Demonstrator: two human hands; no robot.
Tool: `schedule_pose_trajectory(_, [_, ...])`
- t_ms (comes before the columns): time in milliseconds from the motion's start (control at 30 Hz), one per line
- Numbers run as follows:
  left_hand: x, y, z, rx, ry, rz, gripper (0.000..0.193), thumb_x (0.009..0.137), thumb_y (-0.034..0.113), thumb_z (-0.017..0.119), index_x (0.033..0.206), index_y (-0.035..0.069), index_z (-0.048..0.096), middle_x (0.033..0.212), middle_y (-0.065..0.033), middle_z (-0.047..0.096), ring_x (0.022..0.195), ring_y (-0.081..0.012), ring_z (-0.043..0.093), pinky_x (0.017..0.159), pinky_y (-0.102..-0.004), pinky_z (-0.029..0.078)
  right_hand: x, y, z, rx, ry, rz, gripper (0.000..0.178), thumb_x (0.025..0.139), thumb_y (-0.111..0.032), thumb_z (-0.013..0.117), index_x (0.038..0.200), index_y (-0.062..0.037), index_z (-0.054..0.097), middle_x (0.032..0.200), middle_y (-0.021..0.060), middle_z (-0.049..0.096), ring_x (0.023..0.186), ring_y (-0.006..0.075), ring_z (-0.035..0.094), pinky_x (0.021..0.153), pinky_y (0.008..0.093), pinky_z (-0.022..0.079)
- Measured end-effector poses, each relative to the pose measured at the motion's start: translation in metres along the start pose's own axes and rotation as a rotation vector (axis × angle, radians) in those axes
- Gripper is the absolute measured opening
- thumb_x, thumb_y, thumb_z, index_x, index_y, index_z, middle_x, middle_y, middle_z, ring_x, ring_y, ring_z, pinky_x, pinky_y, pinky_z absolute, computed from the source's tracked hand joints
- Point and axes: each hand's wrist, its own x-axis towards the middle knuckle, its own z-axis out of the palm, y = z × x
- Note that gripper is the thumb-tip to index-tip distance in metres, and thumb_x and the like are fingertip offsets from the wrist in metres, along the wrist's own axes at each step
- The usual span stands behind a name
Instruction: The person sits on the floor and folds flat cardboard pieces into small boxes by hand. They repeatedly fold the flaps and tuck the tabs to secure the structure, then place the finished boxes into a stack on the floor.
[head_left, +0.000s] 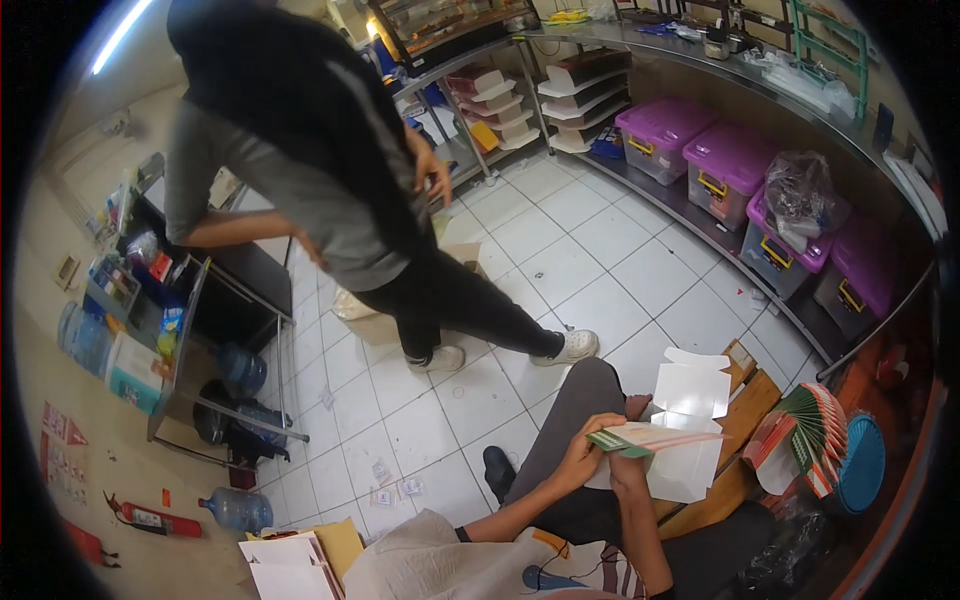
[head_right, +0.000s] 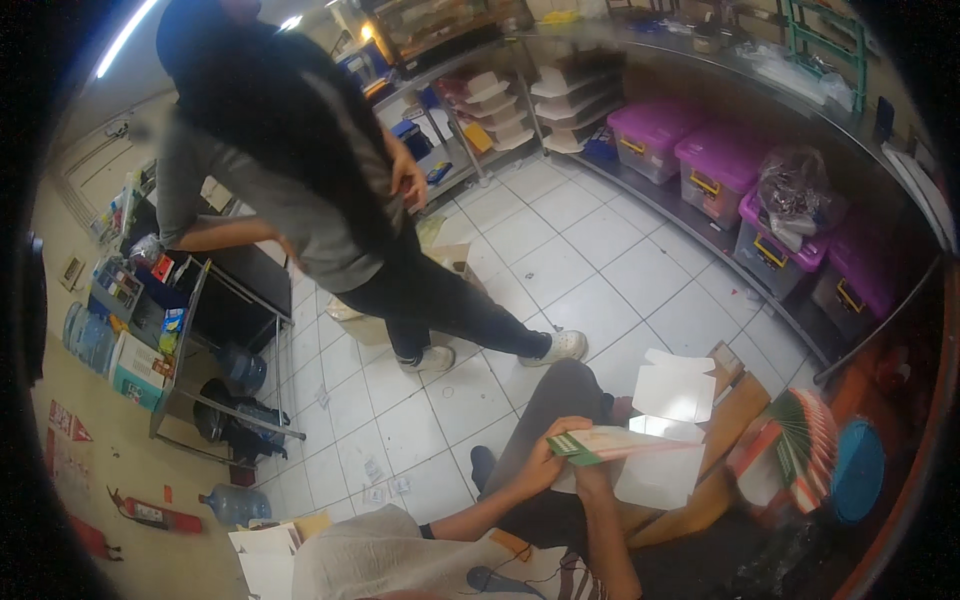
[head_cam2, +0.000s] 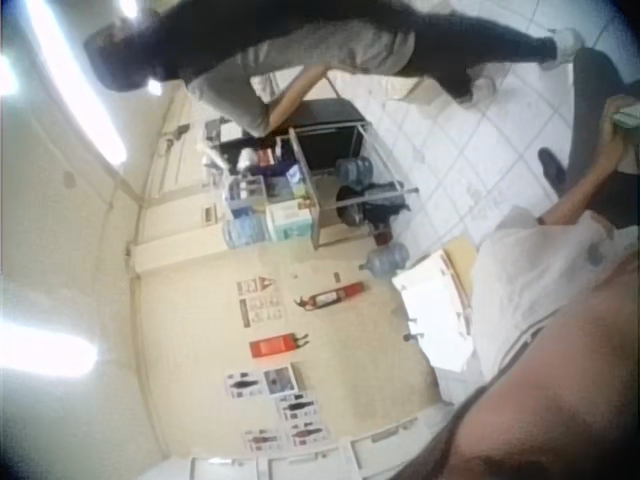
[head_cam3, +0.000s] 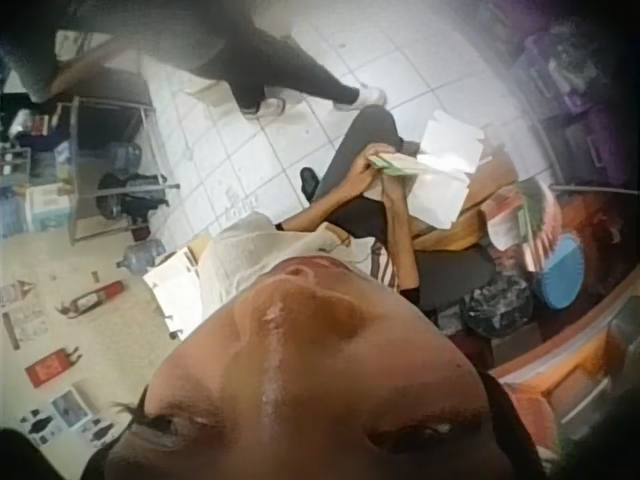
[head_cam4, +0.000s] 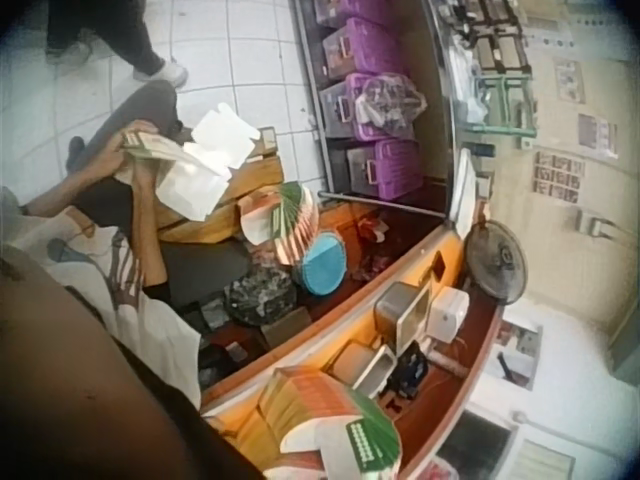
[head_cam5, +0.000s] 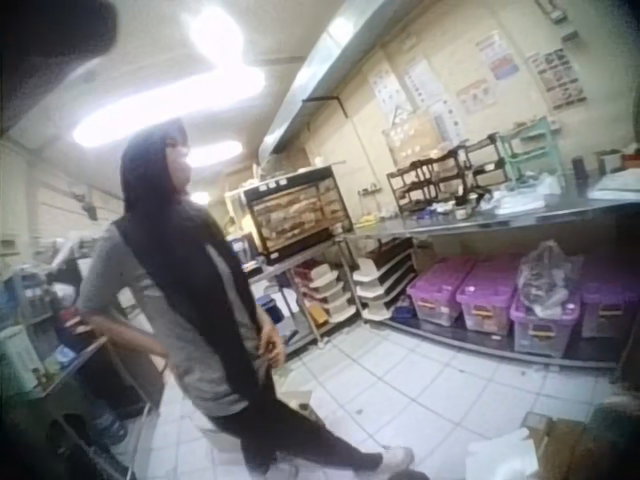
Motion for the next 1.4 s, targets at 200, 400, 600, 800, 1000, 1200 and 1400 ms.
schedule_pose_trajectory(200, [-0.013, -0.024, 0.005, -0.112, 0.318, -0.223, 0.024, 0.094, 0.012, 0.039, 0.112, -0.002, 0.046, 0.11, -0.0119, 0.052, 0.098, -0.0172, 0.053, 0.085, -0.0271, 0.041, -0.009, -0.019, 0.028, -0.741, 0.176, -0.372, 0.017, 0.076, -0.006, 0.063, 0.089, 0.001, 0.056, 0.078, 0.0094, 0.058, 0.067, 0.0176, 0.059, 0.061, 0.0274, 0.046])
schedule_pose_trajectory(400, [-0.006, -0.029, -0.036, 0.287, 0.338, -0.24, 0.031, 0.092, 0.017, 0.047, 0.113, -0.005, 0.041, 0.105, -0.0239, 0.052, 0.098, -0.0271, 0.052, 0.083, -0.0323, 0.041, -0.037, -0.078, 0.029, -0.803, 0.648, -0.775, 0.05, 0.063, -0.006, 0.076, 0.104, 0.0005, 0.048, 0.091, 0.0075, 0.047, 0.081, 0.0183, 0.046, 0.08, 0.0299, 0.037])
schedule_pose_trajectory(600, [-0.014, -0.024, -0.035, 0.366, -0.013, -0.295, 0.031, 0.092, 0.015, 0.046, 0.114, -0.005, 0.042, 0.098, -0.0241, 0.055, 0.091, -0.0302, 0.055, 0.08, -0.0347, 0.041, -0.019, -0.124, -0.031, -0.564, -0.074, -0.397, 0.052, 0.066, -0.013, 0.07, 0.113, -0.0004, 0.054, 0.081, 0.0048, 0.047, 0.076, 0.0139, 0.048, 0.07, 0.026, 0.04])
schedule_pose_trajectory(800, [-0.008, -0.01, -0.033, -0.167, -0.277, -0.267, 0.036, 0.093, 0.018, 0.041, 0.122, -0.003, 0.041, 0.127, -0.0202, 0.043, 0.119, -0.0285, 0.042, 0.099, -0.0351, 0.031, -0.032, -0.137, -0.026, -0.758, -0.193, -0.722, 0.061, 0.065, -0.038, 0.066, 0.108, 0.0037, 0.056, 0.08, 0.0085, 0.049, 0.074, 0.0165, 0.049, 0.069, 0.0279, 0.04])
schedule_pose_trajectory(1000, [-0.011, -0.007, -0.027, 0.386, -0.425, -0.497, 0.048, 0.094, 0.029, 0.041, 0.13, 0.0, 0.03, 0.105, -0.0176, 0.057, 0.097, -0.0231, 0.054, 0.083, -0.0335, 0.042, -0.041, -0.136, -0.021, -0.774, -0.115, -0.638, 0.045, 0.071, -0.024, 0.065, 0.105, 0.0038, 0.057, 0.089, 0.0142, 0.057, 0.079, 0.0249, 0.056, 0.073, 0.032, 0.044])
schedule_pose_trajectory(1200, [0.004, 0.022, -0.037, -0.297, -0.169, -0.239, 0.068, 0.089, 0.051, 0.041, 0.137, 0.006, 0.022, 0.113, -0.0102, 0.046, 0.107, -0.018, 0.042, 0.089, -0.0331, 0.034, -0.027, -0.085, -0.079, -0.553, 0.266, -0.334, 0.033, 0.086, -0.026, 0.059, 0.102, 0.0039, 0.056, 0.094, 0.0092, 0.058, 0.085, 0.0183, 0.054, 0.079, 0.0294, 0.043])
schedule_pose_trajectory(1400, [0.023, 0.025, -0.034, 0.113, -0.391, 0.004, 0.053, 0.092, 0.045, 0.037, 0.123, 0.002, 0.045, 0.109, -0.0104, 0.042, 0.106, -0.0238, 0.039, 0.097, -0.035, 0.026, -0.006, -0.085, -0.038, -0.281, 0.624, -0.487, 0.039, 0.092, -0.037, 0.047, 0.09, 0.0005, 0.054, 0.086, 0.0009, 0.052, 0.08, 0.0085, 0.047, 0.07, 0.0224, 0.04])
